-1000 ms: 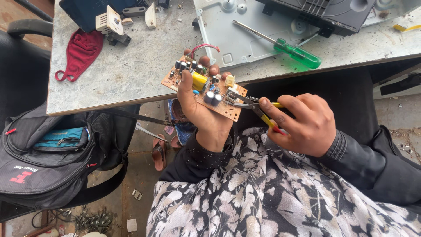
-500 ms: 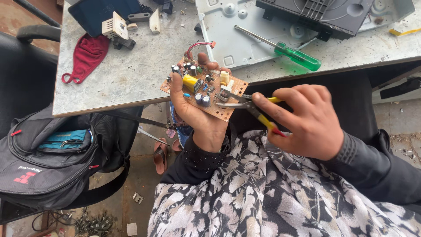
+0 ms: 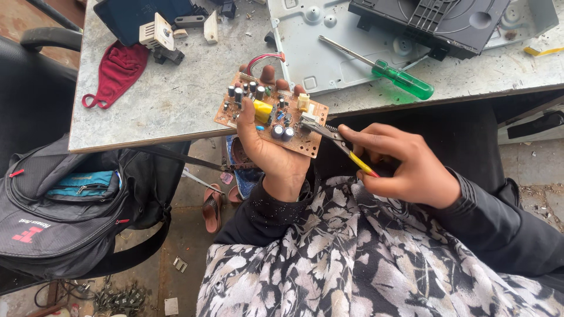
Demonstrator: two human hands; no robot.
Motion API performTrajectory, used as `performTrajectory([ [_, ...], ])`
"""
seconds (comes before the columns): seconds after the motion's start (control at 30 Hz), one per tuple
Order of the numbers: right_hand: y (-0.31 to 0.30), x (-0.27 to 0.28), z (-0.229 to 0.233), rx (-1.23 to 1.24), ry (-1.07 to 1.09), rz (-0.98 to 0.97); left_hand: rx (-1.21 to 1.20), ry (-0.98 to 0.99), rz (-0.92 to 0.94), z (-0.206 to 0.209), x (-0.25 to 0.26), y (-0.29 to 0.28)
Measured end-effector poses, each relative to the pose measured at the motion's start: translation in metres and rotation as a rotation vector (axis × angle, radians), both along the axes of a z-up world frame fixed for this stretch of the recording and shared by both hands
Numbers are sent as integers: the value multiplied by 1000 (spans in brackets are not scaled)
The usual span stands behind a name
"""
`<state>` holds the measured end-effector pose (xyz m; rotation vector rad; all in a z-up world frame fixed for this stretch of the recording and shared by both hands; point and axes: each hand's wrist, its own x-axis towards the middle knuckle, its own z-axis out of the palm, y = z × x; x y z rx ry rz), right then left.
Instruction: The person holds a circuit board and uses pliers to remove components from it. They repeatedly grip and pull parts off the board, occasionally dropping them onto the workbench.
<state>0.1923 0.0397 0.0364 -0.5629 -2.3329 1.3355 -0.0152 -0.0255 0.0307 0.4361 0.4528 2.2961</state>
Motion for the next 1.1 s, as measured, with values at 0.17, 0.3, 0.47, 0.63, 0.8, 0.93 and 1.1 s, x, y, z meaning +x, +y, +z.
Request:
performTrajectory([
  [0.17,11,-1,-17,-854,170,167,30,-45,-48,-3,-3,1],
  [0.3,21,-1,-17,-995,336,129,60,-96,-89,-4,-5,2],
  [0.47,66,26,10,-573,501,-138,66,-130,-128,-2,-6,3],
  [0.63,123,47,15,882,-135,-684,73,-71,-106,-1,-5,5],
  [0.8,125,57,-3,836,-4,-610,109,-43,-120,2,-3,6],
  [0.93,68,54,2,828,-6,-481,119,22,-101,2,-1,2],
  [1.1,8,23,18,801,-39,-209,152,150,2,5,1,0],
])
